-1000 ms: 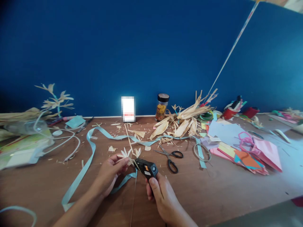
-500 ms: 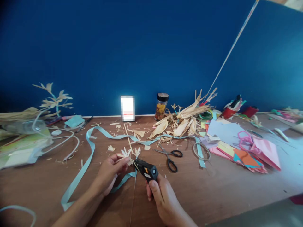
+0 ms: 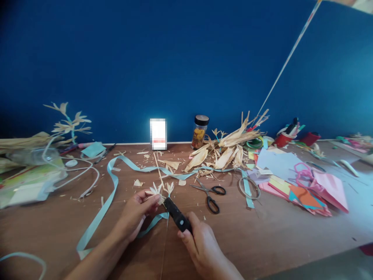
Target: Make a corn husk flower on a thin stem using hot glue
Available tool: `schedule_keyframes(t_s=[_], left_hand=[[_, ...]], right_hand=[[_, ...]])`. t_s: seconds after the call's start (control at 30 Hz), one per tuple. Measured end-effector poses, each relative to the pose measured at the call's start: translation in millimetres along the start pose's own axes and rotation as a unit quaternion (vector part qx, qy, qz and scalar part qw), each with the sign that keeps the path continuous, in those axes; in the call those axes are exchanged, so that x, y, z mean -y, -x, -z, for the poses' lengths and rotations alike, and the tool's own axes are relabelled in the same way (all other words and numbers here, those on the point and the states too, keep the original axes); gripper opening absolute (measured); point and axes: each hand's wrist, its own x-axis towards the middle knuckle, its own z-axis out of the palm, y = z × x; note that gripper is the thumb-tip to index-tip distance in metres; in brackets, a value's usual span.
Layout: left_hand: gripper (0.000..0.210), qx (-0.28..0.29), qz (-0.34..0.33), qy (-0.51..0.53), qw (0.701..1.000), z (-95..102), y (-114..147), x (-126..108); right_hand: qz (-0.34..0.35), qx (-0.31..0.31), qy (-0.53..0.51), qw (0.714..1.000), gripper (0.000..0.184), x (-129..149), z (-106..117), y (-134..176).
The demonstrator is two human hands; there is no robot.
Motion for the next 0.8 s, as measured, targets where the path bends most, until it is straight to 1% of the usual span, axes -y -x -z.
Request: schedule_keyframes(t_s=[0.1, 0.37, 0.57, 0.7, 0.8], left_hand=[[0.022, 0.001, -0.002, -0.007, 1.0, 0.5, 0, 0], [0.021, -0.007, 0.005, -0.001, 1.0, -1.1, 0, -1], [0.02, 0.001, -0.012, 0.009, 1.0, -0.6, -1, -1], [0.022, -0.002, -0.002, 0.012, 1.0, -0.6, -1, -1], [0.022, -0.002, -0.002, 0.011, 1.0, -1.2, 0, -1]], right_hand=[[-0.003, 0.006, 0.022, 1.0, 0.017, 0, 0, -1], [-0.001, -0.004, 0.04, 0.999, 0.019, -4, -2, -1], [0.026, -0.049, 0.006, 0.998, 0.029, 4, -3, 1], [0.014, -0.024, -0.015, 0.999, 0.031, 7, -3, -1], [0.002, -0.025, -0.018, 1.0, 0.033, 4, -3, -3]])
